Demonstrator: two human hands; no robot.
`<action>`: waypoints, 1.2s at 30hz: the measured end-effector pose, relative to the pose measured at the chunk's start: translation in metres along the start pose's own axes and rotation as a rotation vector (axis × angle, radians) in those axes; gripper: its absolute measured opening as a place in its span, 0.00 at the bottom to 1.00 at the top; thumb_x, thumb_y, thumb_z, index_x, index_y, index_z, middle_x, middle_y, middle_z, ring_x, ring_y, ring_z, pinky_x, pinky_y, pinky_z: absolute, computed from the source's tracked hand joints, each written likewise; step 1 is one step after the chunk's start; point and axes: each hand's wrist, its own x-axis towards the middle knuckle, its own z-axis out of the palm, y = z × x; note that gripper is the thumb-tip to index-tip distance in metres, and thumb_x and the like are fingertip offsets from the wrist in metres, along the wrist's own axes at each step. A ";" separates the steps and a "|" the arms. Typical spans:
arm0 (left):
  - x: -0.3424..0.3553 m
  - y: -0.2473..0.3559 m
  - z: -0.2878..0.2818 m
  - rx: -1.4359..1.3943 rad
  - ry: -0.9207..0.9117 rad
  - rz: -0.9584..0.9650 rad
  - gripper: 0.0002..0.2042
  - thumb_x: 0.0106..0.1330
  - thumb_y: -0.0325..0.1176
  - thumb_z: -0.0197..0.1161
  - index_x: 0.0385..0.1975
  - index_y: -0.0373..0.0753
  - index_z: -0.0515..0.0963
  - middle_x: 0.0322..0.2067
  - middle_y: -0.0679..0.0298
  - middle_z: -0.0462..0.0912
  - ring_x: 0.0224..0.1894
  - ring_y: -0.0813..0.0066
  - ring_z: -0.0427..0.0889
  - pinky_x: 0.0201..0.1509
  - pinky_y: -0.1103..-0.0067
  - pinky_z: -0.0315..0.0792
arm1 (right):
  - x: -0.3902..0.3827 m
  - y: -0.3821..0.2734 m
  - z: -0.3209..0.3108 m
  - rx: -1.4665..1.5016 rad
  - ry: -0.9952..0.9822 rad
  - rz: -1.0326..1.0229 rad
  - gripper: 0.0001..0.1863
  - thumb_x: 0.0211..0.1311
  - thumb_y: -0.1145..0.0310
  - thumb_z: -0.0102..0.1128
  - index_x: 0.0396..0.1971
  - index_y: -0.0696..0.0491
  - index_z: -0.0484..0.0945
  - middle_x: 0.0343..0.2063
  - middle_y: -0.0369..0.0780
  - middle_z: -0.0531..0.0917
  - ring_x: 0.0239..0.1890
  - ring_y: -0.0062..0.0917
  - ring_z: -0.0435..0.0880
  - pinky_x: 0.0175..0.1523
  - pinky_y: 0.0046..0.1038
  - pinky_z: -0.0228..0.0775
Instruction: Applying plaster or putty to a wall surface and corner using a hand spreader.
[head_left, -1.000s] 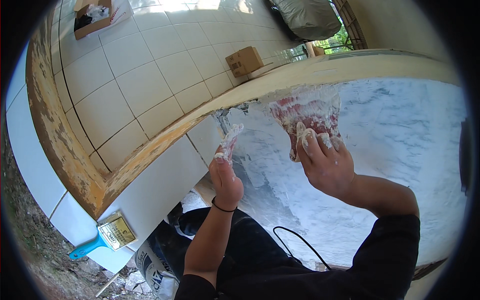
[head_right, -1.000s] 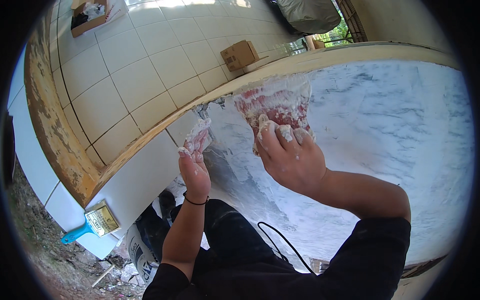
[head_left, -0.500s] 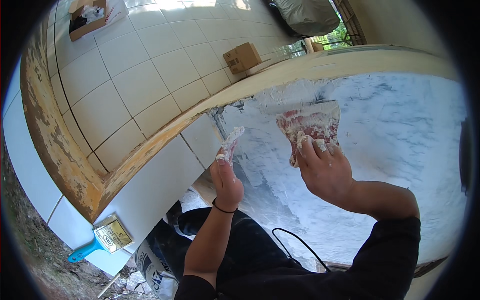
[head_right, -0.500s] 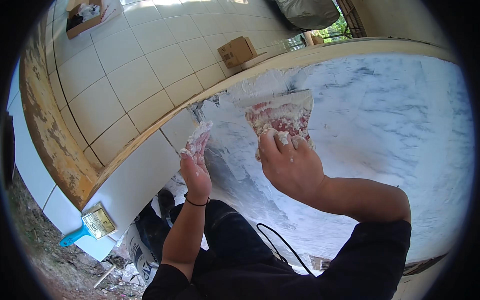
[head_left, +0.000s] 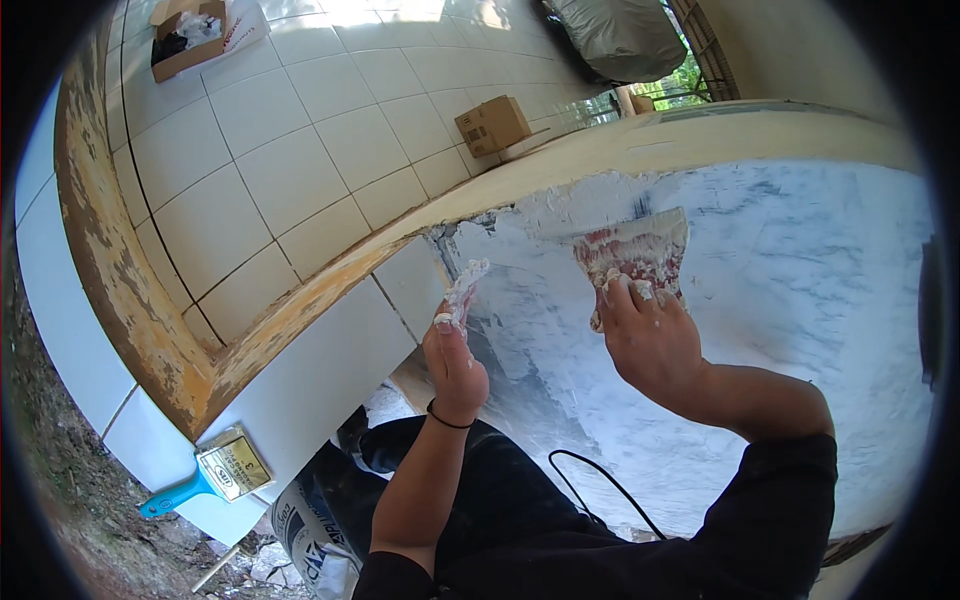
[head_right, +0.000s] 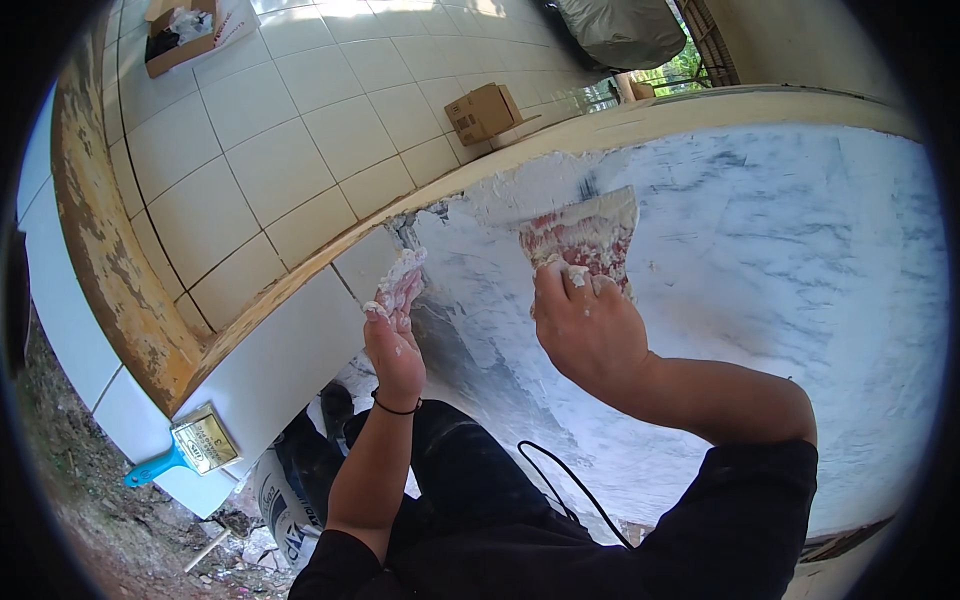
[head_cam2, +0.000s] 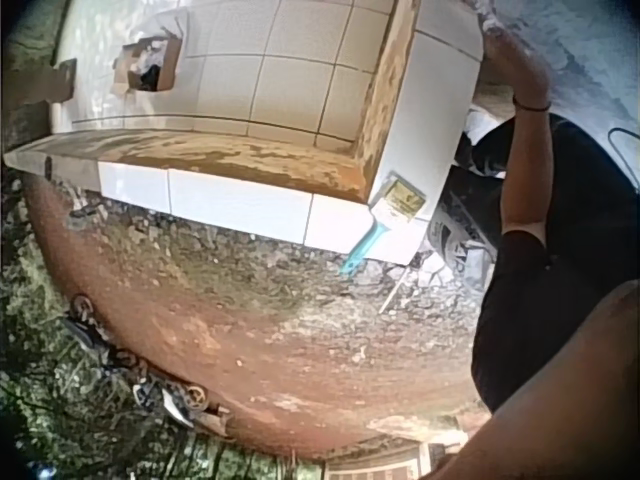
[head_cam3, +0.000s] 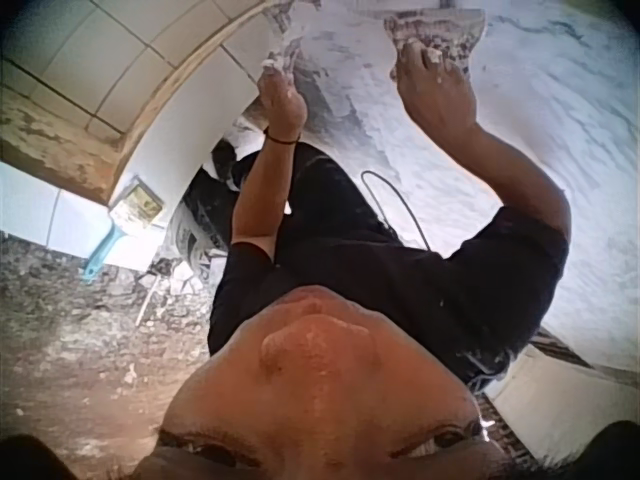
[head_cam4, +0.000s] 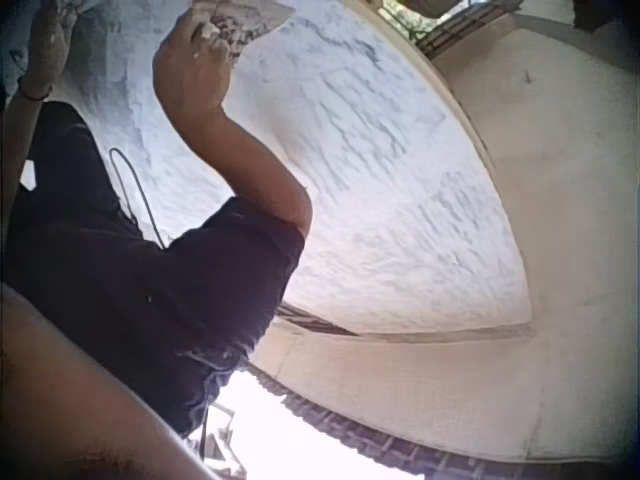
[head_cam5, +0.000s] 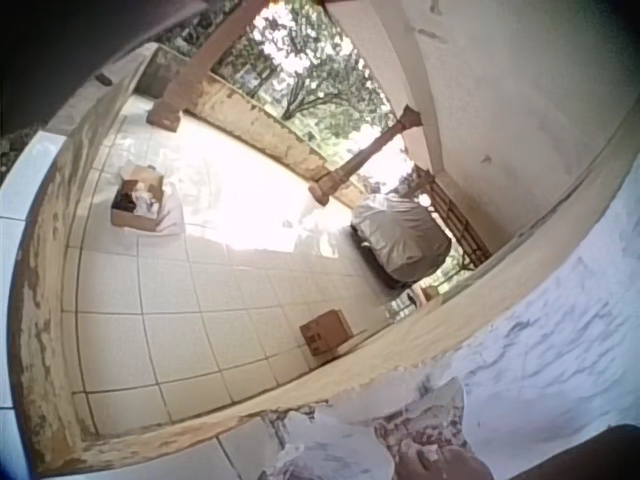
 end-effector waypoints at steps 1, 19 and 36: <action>0.000 0.000 0.000 -0.019 0.015 -0.009 0.28 0.67 0.44 0.28 0.47 0.19 0.62 0.47 0.44 0.67 0.53 0.59 0.66 0.58 0.73 0.56 | 0.001 0.001 -0.007 0.036 -0.018 -0.011 0.08 0.43 0.72 0.55 0.24 0.60 0.77 0.28 0.40 0.71 0.26 0.22 0.73 0.22 0.21 0.65; 0.007 0.016 0.000 -0.004 0.026 -0.020 0.27 0.67 0.43 0.29 0.46 0.20 0.63 0.45 0.45 0.69 0.51 0.58 0.68 0.57 0.73 0.58 | 0.016 0.007 -0.042 0.174 0.028 -0.014 0.06 0.46 0.73 0.53 0.17 0.59 0.74 0.24 0.39 0.68 0.24 0.23 0.73 0.23 0.22 0.66; -0.010 0.016 -0.025 0.023 0.040 -0.124 0.33 0.65 0.53 0.29 0.49 0.22 0.60 0.50 0.46 0.65 0.55 0.59 0.64 0.61 0.71 0.53 | 0.079 -0.013 0.017 -0.021 -0.397 0.095 0.08 0.46 0.71 0.53 0.26 0.58 0.78 0.30 0.40 0.70 0.30 0.27 0.74 0.29 0.23 0.66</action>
